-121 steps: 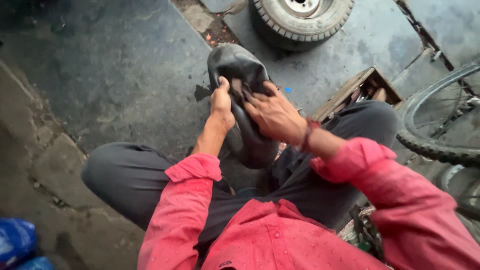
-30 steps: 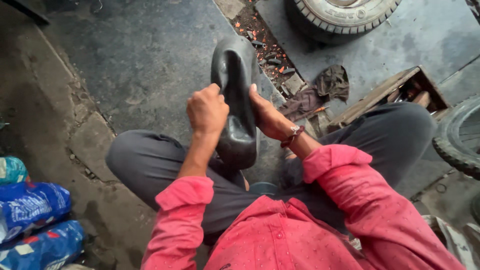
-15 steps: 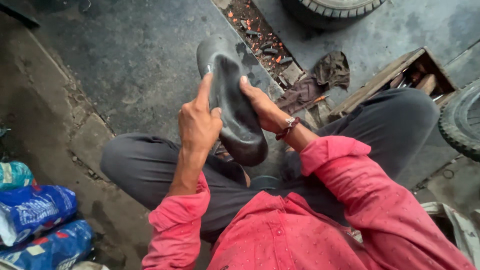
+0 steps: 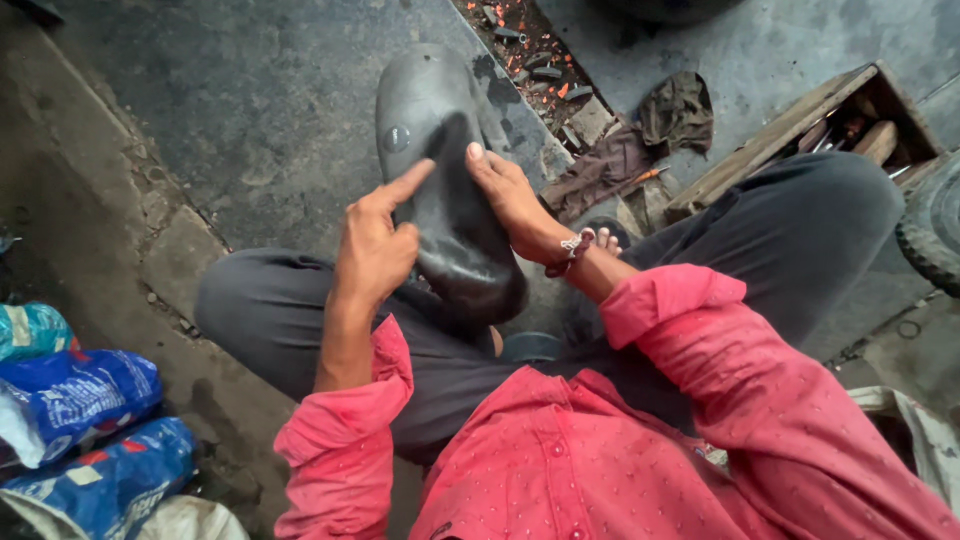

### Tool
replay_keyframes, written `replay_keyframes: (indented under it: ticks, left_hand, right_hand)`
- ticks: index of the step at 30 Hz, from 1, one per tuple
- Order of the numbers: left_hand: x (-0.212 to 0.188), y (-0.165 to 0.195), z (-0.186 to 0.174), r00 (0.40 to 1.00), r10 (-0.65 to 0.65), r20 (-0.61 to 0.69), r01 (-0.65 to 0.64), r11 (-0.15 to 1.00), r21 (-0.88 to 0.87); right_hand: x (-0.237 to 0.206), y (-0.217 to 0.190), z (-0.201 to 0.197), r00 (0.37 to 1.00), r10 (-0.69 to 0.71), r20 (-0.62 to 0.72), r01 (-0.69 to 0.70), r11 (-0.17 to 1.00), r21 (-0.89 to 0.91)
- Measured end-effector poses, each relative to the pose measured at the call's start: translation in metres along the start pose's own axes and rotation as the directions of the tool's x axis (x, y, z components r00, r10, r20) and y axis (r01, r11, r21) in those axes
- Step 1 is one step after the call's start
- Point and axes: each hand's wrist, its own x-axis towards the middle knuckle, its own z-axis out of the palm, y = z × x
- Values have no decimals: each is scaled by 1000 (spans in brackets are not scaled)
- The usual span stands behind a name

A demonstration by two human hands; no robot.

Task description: The person sits on the ground and repairs a bicycle inner tube. They use a rasp to roughen the surface, apply glue, and attach a patch to seal a puncture.

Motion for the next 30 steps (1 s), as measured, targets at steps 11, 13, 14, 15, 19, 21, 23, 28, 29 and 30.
replay_keyframes:
  ticks: [11, 13, 14, 15, 19, 21, 23, 28, 29, 30]
  left_hand:
    - [-16, -5, 2, 981, -114, 155, 191, 475, -859]
    - [-19, -3, 3, 983, -100, 156, 185, 518, -835]
    - [-20, -3, 3, 984, -111, 139, 178, 566, -805]
    - [-21, -2, 4, 985, -121, 120, 170, 612, -772]
    - [-25, -1, 8, 994, -87, 62, 103, 640, -761]
    - [-29, -1, 10, 995, -61, 81, 102, 582, -807]
    - [-32, 0, 11, 993, -15, 118, 108, 516, -850]
    - [-28, 8, 14, 975, 61, 214, 173, 394, -903]
    - [-26, 10, 14, 974, 64, 218, 179, 375, -910]
    - [-25, 13, 16, 973, 65, 220, 184, 356, -916]
  right_hand:
    - [-8, -16, 6, 978, -190, -85, 186, 981, -47]
    - [-12, -19, 7, 955, -284, -85, 274, 956, -107]
    - [-14, -20, 8, 936, -342, -84, 327, 932, -155]
    - [-16, -21, 9, 913, -400, -79, 378, 903, -202]
    - [-20, -25, 8, 887, -449, -107, 399, 862, -311]
    - [-19, -26, 5, 870, -484, -97, 423, 832, -358]
    - [-18, -25, 2, 902, -428, -47, 408, 884, -230]
    - [-11, -14, -2, 978, -203, 54, 204, 979, -9]
    - [-9, -11, -3, 979, -192, 62, 190, 981, 34]
    - [-8, -9, -4, 981, -181, 74, 175, 982, 76]
